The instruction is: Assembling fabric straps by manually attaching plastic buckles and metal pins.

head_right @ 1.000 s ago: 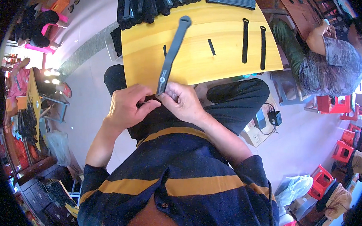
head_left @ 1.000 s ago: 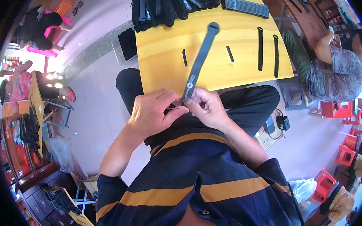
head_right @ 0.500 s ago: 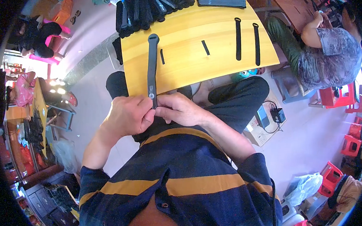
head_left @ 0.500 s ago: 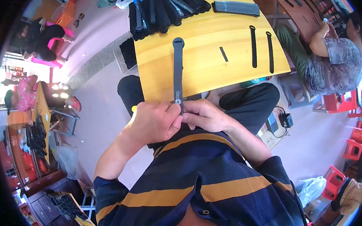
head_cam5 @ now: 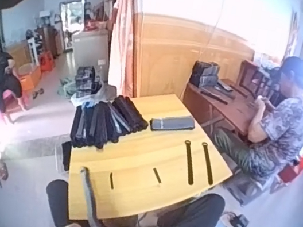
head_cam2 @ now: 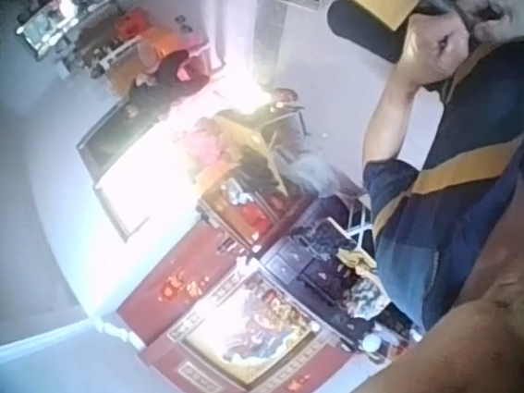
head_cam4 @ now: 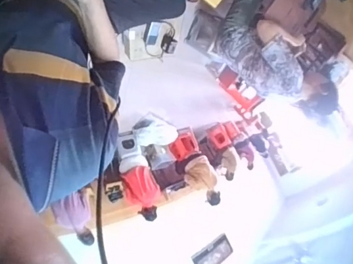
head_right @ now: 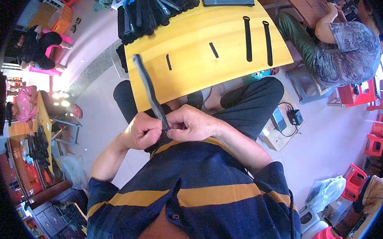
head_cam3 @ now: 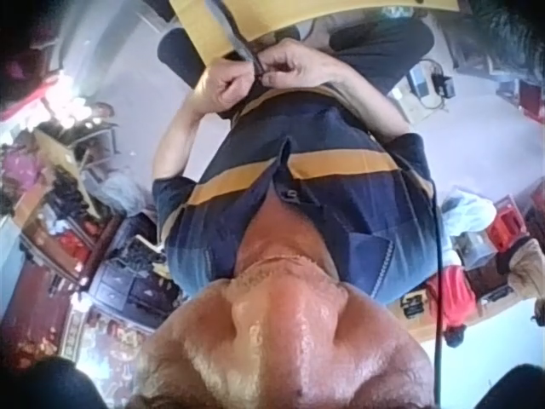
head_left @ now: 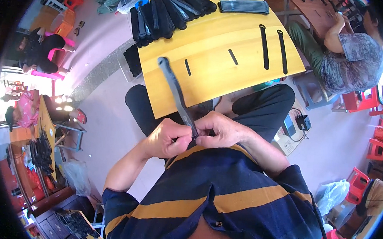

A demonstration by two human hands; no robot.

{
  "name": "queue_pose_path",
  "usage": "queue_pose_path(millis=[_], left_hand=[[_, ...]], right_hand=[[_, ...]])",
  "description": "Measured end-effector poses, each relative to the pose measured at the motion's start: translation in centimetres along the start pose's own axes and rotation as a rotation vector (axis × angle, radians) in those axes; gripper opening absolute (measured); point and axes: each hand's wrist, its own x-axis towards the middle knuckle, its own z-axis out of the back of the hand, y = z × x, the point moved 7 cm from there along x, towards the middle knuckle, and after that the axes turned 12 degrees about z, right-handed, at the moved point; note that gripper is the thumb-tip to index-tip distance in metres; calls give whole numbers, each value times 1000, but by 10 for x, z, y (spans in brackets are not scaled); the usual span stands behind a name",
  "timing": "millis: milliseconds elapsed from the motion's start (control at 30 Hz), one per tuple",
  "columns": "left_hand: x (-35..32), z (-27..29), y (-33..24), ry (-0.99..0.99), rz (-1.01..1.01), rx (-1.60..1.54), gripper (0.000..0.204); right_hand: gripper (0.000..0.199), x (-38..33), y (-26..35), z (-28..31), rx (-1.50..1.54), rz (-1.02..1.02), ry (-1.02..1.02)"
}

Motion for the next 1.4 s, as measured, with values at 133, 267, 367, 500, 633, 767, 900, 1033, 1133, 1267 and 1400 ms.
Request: queue_pose_path(millis=[133, 267, 367, 500, 633, 767, 900, 1033, 1133, 1267, 1400], left_hand=[[7, 1, 14, 76, 53, -192, 26], [13, -1, -5, -94, 26, 177, 38], [16, -3, -22, -201, -16, 406, 46], [23, -4, -14, -294, -34, 480, 40], [32, -7, -23, -345, -105, 642, 29], [40, -15, -37, -395, -98, 790, 22], [53, -15, -38, -434, -10, 817, 18], [61, -15, -44, -443, -77, 894, 19], [64, -15, -49, -438, -124, 831, 19], [70, -14, -51, -428, -114, 694, 20], [75, -8, -34, -250, 61, 280, 19]], right_hand=[[10, 1, -11, 6, -40, 17, 8], [12, -4, -18, 16, -94, -61, -17], [16, -2, -15, 18, -62, -11, -69], [14, -4, -14, 28, -135, 62, -12], [16, -12, -14, 40, -102, 65, -81], [13, -17, -14, 51, -172, 42, -109], [13, -20, -9, 62, -209, 32, -126], [19, -21, -4, 67, -80, 106, -220], [30, -22, -1, 60, 43, 138, -269], [39, -28, 9, 63, 20, 160, -291], [32, -36, 8, 64, -145, 42, -225]])
